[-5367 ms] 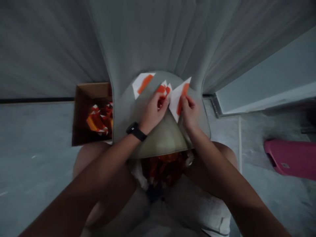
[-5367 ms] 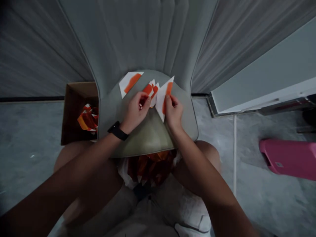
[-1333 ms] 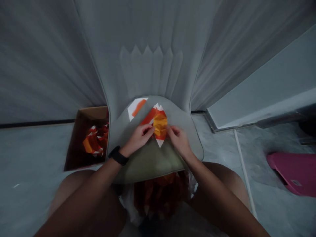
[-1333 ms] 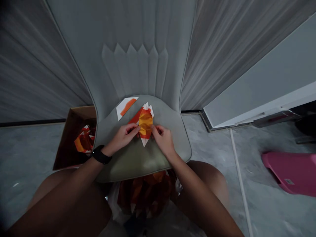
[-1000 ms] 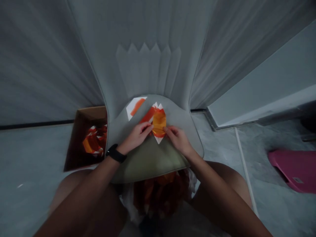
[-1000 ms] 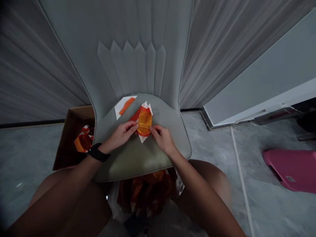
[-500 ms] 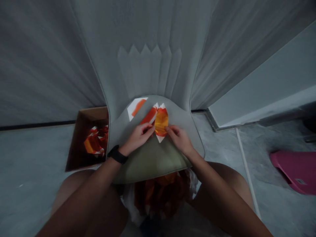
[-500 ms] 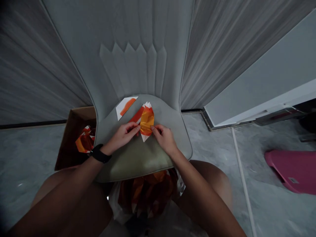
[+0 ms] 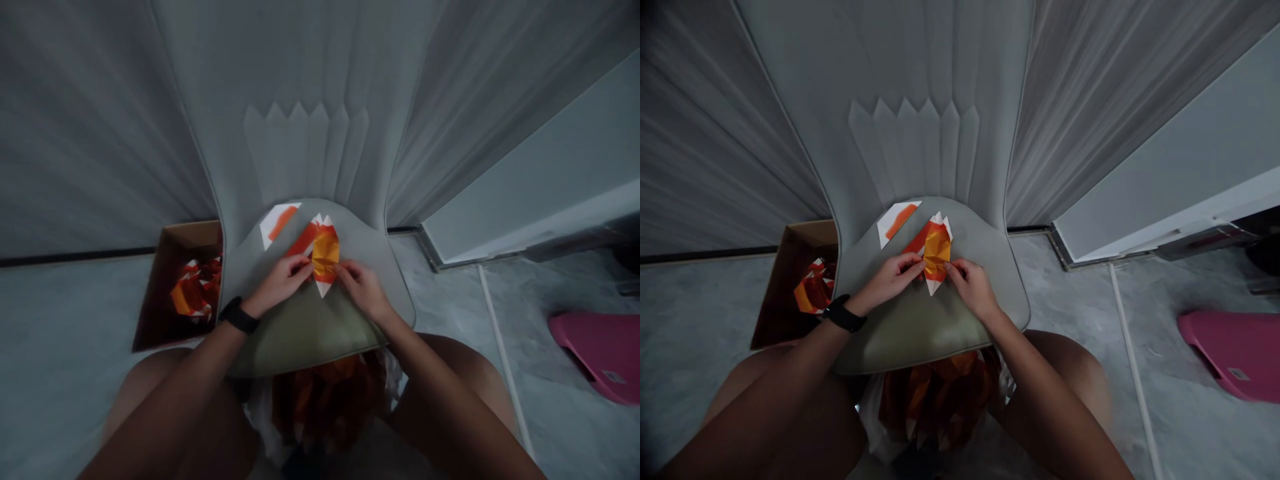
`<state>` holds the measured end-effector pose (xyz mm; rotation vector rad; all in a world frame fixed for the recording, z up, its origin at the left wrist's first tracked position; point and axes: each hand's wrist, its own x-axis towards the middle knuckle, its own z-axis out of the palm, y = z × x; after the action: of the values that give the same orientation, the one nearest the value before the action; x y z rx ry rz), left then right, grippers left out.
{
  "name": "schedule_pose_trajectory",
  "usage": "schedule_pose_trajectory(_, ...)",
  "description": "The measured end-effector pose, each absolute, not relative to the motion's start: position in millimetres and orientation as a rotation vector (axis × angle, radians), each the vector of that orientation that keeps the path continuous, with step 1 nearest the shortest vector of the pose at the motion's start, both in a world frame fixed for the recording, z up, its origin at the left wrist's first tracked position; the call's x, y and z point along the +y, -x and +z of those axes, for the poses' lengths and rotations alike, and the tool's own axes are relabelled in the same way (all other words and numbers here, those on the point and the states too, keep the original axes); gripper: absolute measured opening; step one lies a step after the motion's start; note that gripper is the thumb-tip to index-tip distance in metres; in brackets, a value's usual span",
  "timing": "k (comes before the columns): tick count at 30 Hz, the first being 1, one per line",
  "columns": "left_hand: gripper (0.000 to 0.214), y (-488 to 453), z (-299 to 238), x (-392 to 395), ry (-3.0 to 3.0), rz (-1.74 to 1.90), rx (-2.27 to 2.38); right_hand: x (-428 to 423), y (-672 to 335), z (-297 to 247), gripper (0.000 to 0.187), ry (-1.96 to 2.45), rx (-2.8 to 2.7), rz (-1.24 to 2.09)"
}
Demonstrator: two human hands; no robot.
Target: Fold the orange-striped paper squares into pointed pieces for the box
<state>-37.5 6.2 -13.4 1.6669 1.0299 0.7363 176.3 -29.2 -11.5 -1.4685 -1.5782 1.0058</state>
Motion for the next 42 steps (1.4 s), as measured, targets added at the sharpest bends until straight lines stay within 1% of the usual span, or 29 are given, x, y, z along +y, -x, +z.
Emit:
schedule_pose_trajectory(10,0.034,45,-10,12,-1.7,0.708,0.978,-23,-178,-11,0.045,1.456,-1.544,1.13)
schedule_pose_trajectory(17,0.037,51,-12,19,-1.639,0.883,1.147,-32,-176,-5,0.038,1.392,-1.766,1.144)
schedule_pose_trajectory(21,0.035,55,-8,18,-1.816,0.835,1.241,-36,-177,-4,0.036,1.358,-1.829,1.174)
schedule_pose_trajectory(23,0.033,55,-6,17,-1.894,0.809,1.265,-35,-178,-3,0.035,1.364,-1.854,1.147)
schedule_pose_trajectory(26,0.032,53,-4,14,-1.952,0.785,1.275,-32,-176,0,0.034,1.431,-1.853,1.017)
schedule_pose_trajectory(31,0.03,47,-7,10,-1.924,0.761,1.212,-24,-167,4,0.033,1.481,-1.763,0.885)
schedule_pose_trajectory(42,0.037,43,-9,16,-1.726,0.784,1.073,-12,-170,-10,0.041,1.505,-1.618,0.966)
